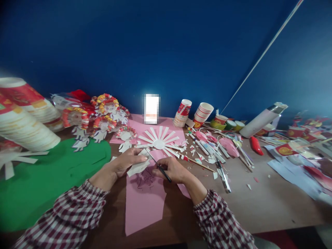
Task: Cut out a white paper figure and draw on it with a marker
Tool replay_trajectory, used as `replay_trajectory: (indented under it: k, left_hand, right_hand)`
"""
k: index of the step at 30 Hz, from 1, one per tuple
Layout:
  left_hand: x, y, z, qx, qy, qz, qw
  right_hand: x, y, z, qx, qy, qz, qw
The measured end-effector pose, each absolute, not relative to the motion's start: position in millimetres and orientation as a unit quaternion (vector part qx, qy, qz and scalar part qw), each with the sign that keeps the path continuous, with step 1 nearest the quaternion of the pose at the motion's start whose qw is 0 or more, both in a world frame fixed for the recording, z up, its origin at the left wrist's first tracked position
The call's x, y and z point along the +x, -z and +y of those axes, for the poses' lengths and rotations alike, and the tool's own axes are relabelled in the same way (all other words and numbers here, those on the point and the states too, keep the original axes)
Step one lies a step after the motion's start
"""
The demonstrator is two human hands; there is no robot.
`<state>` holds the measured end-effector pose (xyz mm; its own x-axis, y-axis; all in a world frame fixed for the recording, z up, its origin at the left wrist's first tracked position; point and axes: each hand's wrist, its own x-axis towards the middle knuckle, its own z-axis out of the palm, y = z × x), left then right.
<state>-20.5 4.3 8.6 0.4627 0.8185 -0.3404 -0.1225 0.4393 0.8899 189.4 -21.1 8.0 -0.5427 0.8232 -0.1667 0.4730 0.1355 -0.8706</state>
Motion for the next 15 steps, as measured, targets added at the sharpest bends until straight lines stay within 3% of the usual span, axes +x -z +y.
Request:
replay_trajectory:
  k: [10, 15]
  left_hand:
    - [-20.8, -7.1, 4.9, 0.429, -0.321, 0.411, 0.738]
    - [-19.3, -2.9, 7.3, 0.428, -0.339, 0.399, 0.737]
  right_hand:
    - [187.5, -10.5, -23.3, -0.454, -0.494, -0.720, 0.180]
    - [182.9, -8.6, -21.9, -0.467, -0.514, -0.685, 0.220]
